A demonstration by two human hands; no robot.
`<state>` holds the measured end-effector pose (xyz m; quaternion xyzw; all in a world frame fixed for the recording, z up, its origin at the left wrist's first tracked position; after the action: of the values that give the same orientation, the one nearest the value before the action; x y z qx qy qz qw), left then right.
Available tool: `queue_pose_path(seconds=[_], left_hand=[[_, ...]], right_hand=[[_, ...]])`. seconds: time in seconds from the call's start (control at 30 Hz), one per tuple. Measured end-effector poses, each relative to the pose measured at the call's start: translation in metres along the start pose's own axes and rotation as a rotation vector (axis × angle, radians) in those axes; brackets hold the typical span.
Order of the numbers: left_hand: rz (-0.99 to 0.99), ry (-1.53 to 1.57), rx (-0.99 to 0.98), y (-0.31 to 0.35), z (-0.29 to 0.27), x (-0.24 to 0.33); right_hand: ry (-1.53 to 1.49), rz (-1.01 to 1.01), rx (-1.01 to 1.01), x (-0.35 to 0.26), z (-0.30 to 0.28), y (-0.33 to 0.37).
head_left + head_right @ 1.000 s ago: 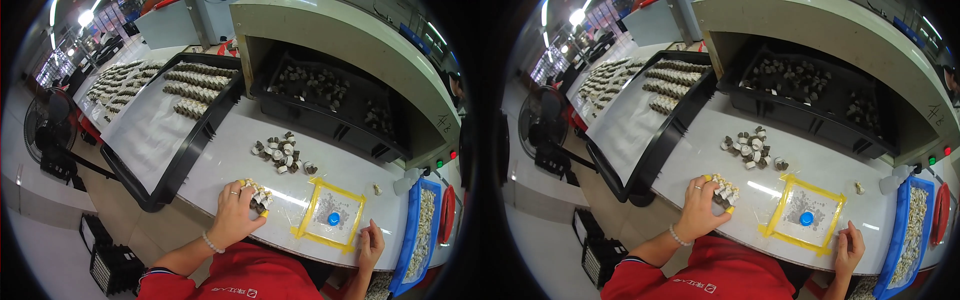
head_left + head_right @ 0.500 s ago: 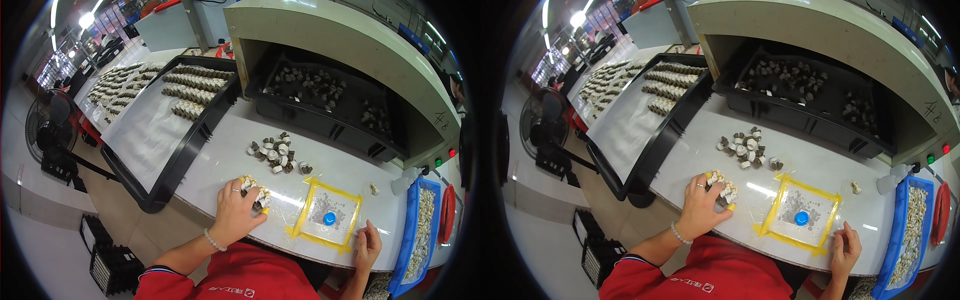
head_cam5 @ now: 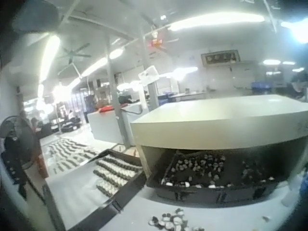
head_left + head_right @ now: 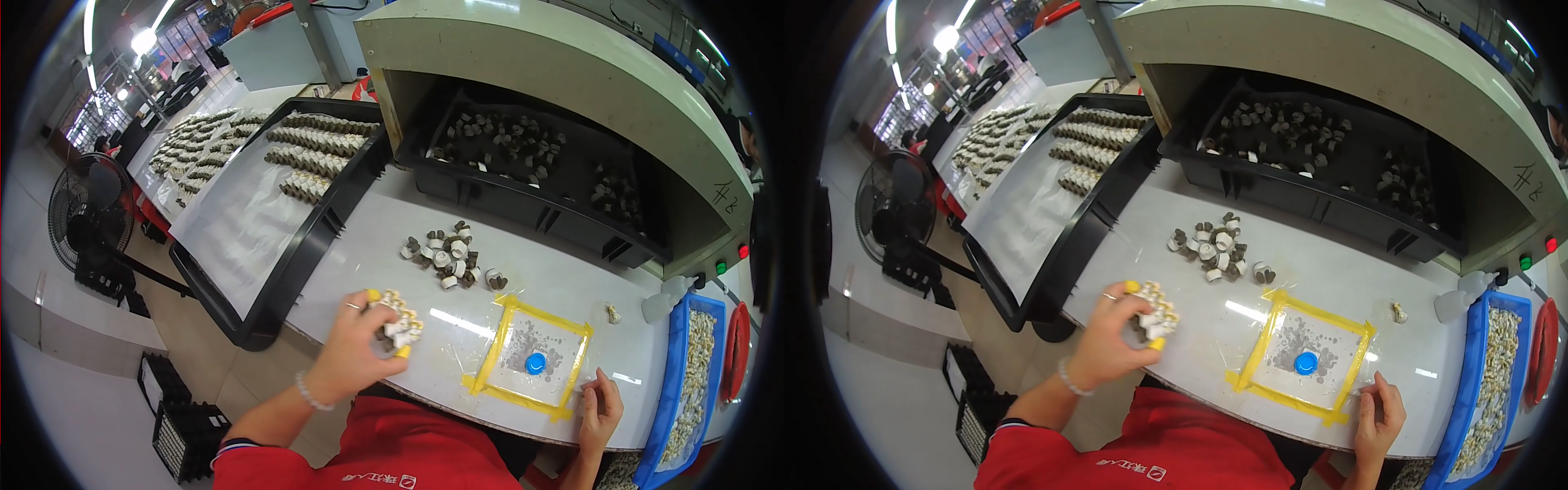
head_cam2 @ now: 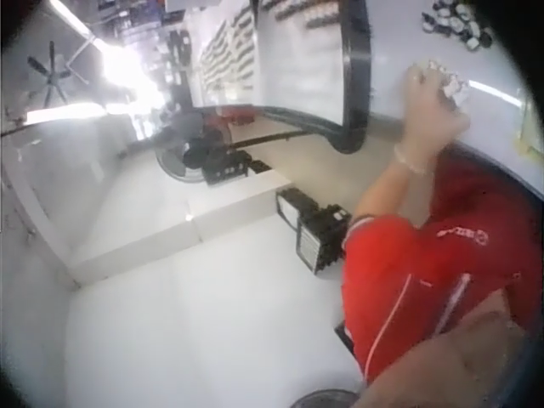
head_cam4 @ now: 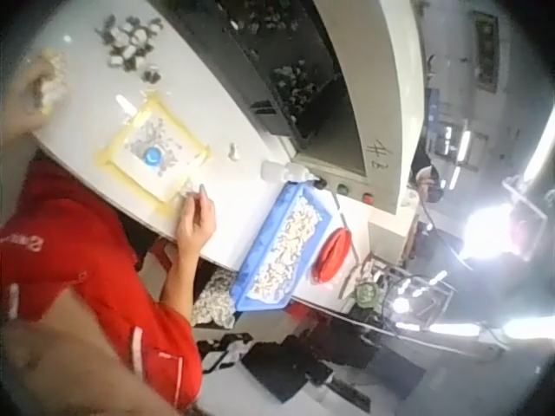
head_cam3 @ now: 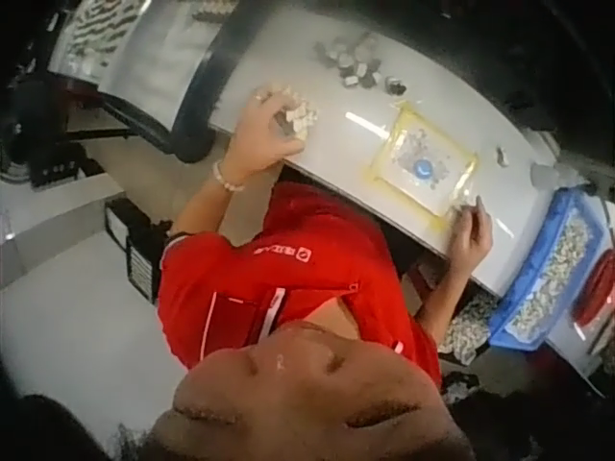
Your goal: The person assembles toy figurines by dipping head pieces onto a glue pad, attaching them to figurine bodies by hand, and arranging rows of assembled figurines before placing them into a tray. The person also dispenses adhesive onto the pad from a bottle and takes more pieces from a bin.
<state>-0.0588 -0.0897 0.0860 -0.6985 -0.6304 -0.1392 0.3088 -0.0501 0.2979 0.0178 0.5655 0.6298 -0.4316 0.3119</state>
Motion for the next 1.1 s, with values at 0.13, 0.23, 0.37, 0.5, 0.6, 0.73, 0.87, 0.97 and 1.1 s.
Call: queue_pose_path(seconds=[0.13, 0.23, 0.37, 0.5, 0.6, 0.73, 0.87, 0.97, 1.1], left_hand=[[0.006, -0.05, 0.16, -0.03, -0.092, -0.033], [-0.052, -0.291, 0.245, -0.081, -0.149, -0.091], [-0.073, -0.5, 0.354, -0.123, -0.208, -0.175], [-0.116, -0.682, 0.329, -0.161, -0.205, -0.22], [-0.1, -0.726, 0.313, -0.182, -0.199, -0.234], [-0.089, -0.748, 0.307, -0.194, -0.205, -0.245], [-0.109, -0.768, 0.292, -0.195, -0.207, -0.249], [-0.097, -0.783, 0.268, -0.196, -0.202, -0.254], [-0.136, -0.754, 0.207, -0.196, -0.196, -0.262]], right_hand=[[0.037, 0.007, 0.002, -0.001, -0.001, 0.0], [0.057, 0.013, 0.048, -0.002, -0.001, 0.0], [0.065, 0.001, 0.014, 0.003, 0.002, -0.002], [0.081, 0.023, 0.034, 0.012, -0.002, 0.001], [0.099, 0.058, 0.073, 0.017, -0.004, 0.003], [0.16, 0.033, 0.053, 0.007, -0.001, 0.0], [0.141, 0.052, 0.101, 0.02, -0.005, 0.002], [0.185, 0.083, 0.106, 0.019, -0.005, 0.002], [0.182, 0.069, 0.11, 0.019, -0.004, 0.002]])
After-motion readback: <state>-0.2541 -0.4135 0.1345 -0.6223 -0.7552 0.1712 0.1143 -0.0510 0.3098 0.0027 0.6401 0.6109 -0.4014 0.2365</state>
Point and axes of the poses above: each hand's wrist, its own y-axis away from the middle knuckle, its own z-axis out of the palm, x = y × z, the point moved 7 cm from there along -y, towards the middle knuckle
